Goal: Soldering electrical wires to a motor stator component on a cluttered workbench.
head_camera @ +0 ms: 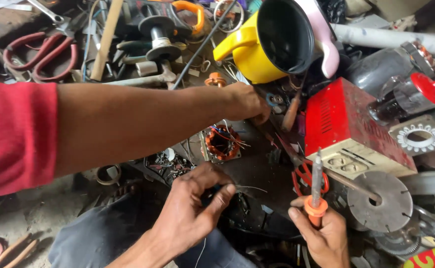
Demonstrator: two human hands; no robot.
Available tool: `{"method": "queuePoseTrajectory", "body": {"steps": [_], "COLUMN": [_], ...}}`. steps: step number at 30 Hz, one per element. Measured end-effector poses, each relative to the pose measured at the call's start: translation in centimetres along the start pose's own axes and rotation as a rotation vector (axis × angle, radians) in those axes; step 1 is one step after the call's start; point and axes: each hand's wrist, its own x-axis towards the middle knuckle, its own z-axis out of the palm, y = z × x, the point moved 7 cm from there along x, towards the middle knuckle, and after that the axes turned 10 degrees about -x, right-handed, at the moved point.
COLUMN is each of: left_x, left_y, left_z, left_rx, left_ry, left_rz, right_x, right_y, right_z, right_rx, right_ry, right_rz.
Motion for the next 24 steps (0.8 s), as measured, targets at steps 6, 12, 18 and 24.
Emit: {"method": "queuePoseTrajectory", "body": {"steps": [6, 12, 18, 24], "left_x": [0.2, 0.1, 0.0, -0.1], "left_y": [-0.4, -0.2, 1.3, 2.8], "left_z": [-0.2, -0.7, -2.2, -2.4], "left_rx": [0.045, 0.018, 0.023, 0.103], "left_ry": [0.057, 0.136, 0.310, 0.306], "left_rz": [-0.044, -0.010, 0.136, 0.305], "right_x": [-2.4, -2.9, -2.3, -1.7], "right_y": [0.7, -0.6, 0.2, 0.1], "right_z": [0.0, 0.1, 2.4, 3.4], "right_rx": [0.278, 0.366, 0.387, 0.291], "right_ry": [0.142, 0.225, 0.144, 0.081], "right_rz": [0.017, -0.087, -0.054, 0.001]}}
